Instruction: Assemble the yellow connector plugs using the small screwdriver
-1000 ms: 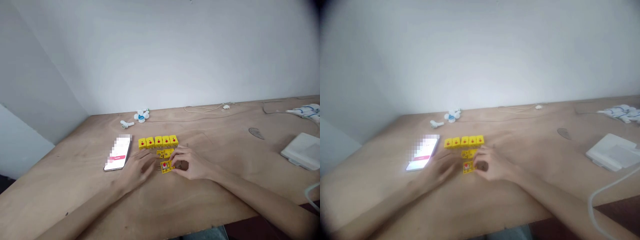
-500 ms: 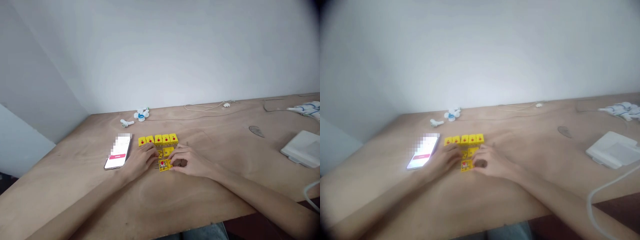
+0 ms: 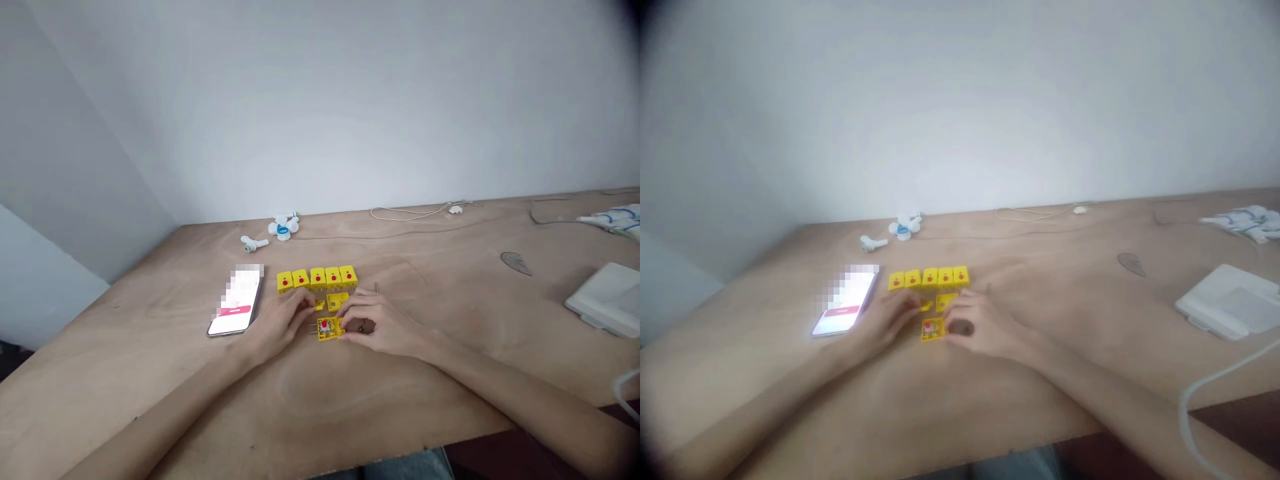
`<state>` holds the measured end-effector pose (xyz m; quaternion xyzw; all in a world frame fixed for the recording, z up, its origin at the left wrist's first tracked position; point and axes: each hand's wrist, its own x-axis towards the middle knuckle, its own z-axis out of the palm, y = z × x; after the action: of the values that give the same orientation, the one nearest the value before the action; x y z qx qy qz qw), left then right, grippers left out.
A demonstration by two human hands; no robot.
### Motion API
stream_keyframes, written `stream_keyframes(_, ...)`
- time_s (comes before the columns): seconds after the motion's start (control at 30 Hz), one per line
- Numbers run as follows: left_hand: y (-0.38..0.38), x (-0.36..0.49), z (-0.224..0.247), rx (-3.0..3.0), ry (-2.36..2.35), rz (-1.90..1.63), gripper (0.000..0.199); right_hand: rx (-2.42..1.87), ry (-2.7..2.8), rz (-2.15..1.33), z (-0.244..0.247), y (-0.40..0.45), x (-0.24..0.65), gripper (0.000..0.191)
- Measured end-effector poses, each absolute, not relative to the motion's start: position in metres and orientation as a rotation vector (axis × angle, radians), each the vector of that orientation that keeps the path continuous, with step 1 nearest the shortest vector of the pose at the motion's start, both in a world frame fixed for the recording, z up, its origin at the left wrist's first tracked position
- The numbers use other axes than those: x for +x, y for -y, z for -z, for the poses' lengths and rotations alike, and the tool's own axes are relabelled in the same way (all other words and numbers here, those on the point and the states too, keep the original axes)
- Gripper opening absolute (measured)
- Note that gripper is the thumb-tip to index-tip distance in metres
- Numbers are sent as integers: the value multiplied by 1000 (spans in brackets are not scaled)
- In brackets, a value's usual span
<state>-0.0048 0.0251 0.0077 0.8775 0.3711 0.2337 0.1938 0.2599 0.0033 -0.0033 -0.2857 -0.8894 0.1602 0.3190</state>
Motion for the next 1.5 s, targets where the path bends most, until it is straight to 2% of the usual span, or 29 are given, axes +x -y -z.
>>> stream_keyframes(0.2,-21,-4,-13,2229,-1064,-857,15,-737,2334,-414,5,-4,259,14)
stream_keyframes(0.53,-10,5,-20,1822,-986,-840,29,-733,2324,-441,3,-3,258,12)
stream_keyframes(0.93,-6,16,-18,2041,-1137,-790,18,-694,2321,-456,2,-3,257,13)
stream_keyframes(1.27,0,10,-31,2336,-1000,-674,16,-686,2315,-462,3,-2,259,12)
stream_keyframes(1.5,0,15,-30,2290,-1104,-676,18,-701,2319,-463,2,-2,259,11)
